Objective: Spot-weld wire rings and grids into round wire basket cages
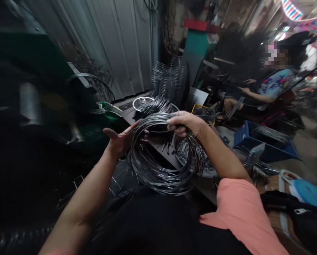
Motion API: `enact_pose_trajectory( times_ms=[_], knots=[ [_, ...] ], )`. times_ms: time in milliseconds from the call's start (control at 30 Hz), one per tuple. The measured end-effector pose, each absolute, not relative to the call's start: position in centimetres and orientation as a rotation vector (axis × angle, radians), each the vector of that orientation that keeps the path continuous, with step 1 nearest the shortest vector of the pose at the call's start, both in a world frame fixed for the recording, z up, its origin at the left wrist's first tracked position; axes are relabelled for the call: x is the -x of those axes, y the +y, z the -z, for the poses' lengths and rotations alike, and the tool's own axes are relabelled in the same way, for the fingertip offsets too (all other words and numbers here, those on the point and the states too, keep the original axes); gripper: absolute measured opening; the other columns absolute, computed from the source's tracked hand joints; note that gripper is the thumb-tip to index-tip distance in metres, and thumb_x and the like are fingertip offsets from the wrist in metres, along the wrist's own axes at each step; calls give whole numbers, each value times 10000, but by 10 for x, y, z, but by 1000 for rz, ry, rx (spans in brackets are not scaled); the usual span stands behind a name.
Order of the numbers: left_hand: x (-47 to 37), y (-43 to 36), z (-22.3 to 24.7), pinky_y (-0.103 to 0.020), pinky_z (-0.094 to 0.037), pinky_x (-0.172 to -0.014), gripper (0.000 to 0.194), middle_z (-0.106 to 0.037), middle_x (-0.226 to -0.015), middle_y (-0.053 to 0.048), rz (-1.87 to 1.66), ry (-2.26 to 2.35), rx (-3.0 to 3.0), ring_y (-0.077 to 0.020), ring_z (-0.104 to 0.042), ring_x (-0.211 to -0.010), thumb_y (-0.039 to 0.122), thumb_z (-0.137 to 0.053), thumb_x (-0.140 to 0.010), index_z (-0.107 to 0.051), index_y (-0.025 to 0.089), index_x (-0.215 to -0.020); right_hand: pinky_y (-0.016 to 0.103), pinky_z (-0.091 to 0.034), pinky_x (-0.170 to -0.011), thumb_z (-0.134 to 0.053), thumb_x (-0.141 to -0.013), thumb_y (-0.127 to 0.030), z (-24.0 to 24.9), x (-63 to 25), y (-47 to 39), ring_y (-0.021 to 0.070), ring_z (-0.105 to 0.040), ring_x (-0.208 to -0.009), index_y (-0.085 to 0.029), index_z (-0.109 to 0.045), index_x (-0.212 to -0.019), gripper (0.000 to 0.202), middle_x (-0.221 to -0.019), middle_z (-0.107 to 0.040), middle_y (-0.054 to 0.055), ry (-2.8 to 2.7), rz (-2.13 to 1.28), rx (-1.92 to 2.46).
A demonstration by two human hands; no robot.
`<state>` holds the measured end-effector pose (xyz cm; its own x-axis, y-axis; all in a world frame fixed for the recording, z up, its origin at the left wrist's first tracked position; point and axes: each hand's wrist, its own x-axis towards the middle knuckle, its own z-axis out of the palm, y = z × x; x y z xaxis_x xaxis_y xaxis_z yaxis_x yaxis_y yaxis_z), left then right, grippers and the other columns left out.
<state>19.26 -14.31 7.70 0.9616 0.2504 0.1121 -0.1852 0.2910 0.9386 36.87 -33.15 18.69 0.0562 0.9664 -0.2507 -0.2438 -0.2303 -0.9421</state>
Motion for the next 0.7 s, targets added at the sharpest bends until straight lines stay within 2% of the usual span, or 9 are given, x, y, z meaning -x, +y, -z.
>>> enact_pose_trajectory(
  times_ms=[67, 133, 200, 233, 333, 433, 533, 600, 700],
  knots=[
    [-193, -145, -66, -445, -478, -854, 1097, -606, -1133, -124, -226, 29, -1203, -346, -549, -1085, 766, -653, -492, -343, 212, -1387, 75, -250, -271, -638, -745, -137, -175, -391, -327, -15, -263, -327, -141, -464, -777, 177, -585, -492, -53, -785, -1391, 1215],
    [-201, -148, -56, -373, -485, -828, 1097, -618, -1103, -98, -187, 95, -1249, -287, -586, -1011, 481, -835, -440, -338, 217, -1383, 64, -233, -273, -612, -754, -120, -160, -411, -326, -20, -241, -329, -142, -448, -775, 167, -588, -471, -59, -708, -1387, 1193],
    [-215, -156, -46, -313, -482, -789, 1003, -642, -996, -62, -213, 237, -1350, -224, -606, -899, 254, -855, -416, -418, 189, -1316, 57, -212, -277, -600, -757, -121, -146, -428, -329, -23, -223, -331, -141, -439, -771, 162, -581, -445, -69, -634, -1399, 1188],
    [-223, -161, -41, -290, -480, -759, 890, -645, -923, -41, -247, 307, -1395, -195, -605, -834, 207, -834, -431, -478, 167, -1246, 57, -203, -280, -603, -756, -131, -140, -434, -332, -24, -215, -332, -140, -441, -770, 163, -577, -435, -74, -614, -1390, 1192],
    [-246, -177, -30, -252, -461, -649, 518, -604, -739, 13, -315, 420, -1458, -136, -558, -659, 230, -741, -536, -572, 133, -1017, 82, -198, -290, -651, -728, -186, -130, -449, -347, -16, -220, -340, -133, -490, -836, 201, -584, -454, -78, -689, -1274, 1254],
    [-269, -191, -26, -247, -443, -614, 355, -567, -669, 32, -349, 419, -1518, -121, -523, -597, 304, -649, -656, -583, 141, -965, 127, -303, -347, -722, -640, -197, -134, -458, -366, 18, -358, -396, -139, -549, -963, 372, -652, -548, -55, -924, -1056, 1495],
    [-296, -203, -31, -282, -458, -765, 328, -621, -795, -11, -503, 311, -1653, -157, -579, -767, 352, -591, -745, -594, 147, -1002, 201, -462, -559, -716, -586, -158, -146, -465, -386, 98, -548, -605, -142, -600, -953, 386, -752, -622, -24, -1135, -634, 1828],
    [-317, -211, -36, -314, -422, -901, 374, -639, -979, -58, -629, 203, -1709, -187, -579, -947, 359, -569, -782, -573, 146, -1089, 259, -480, -706, -680, -612, -163, -153, -470, -399, 150, -597, -750, -143, -619, -965, 360, -818, -646, -6, -1212, -268, 1957],
    [-345, -221, -35, -336, -349, -1019, 481, -575, -1203, -95, -736, 76, -1731, -209, -514, -1140, 354, -569, -803, -494, 162, -1237, 291, -465, -777, -630, -683, -193, -156, -477, -419, 186, -619, -839, -147, -595, -1089, 411, -919, -660, 22, -1247, 122, 2032]
  ],
)
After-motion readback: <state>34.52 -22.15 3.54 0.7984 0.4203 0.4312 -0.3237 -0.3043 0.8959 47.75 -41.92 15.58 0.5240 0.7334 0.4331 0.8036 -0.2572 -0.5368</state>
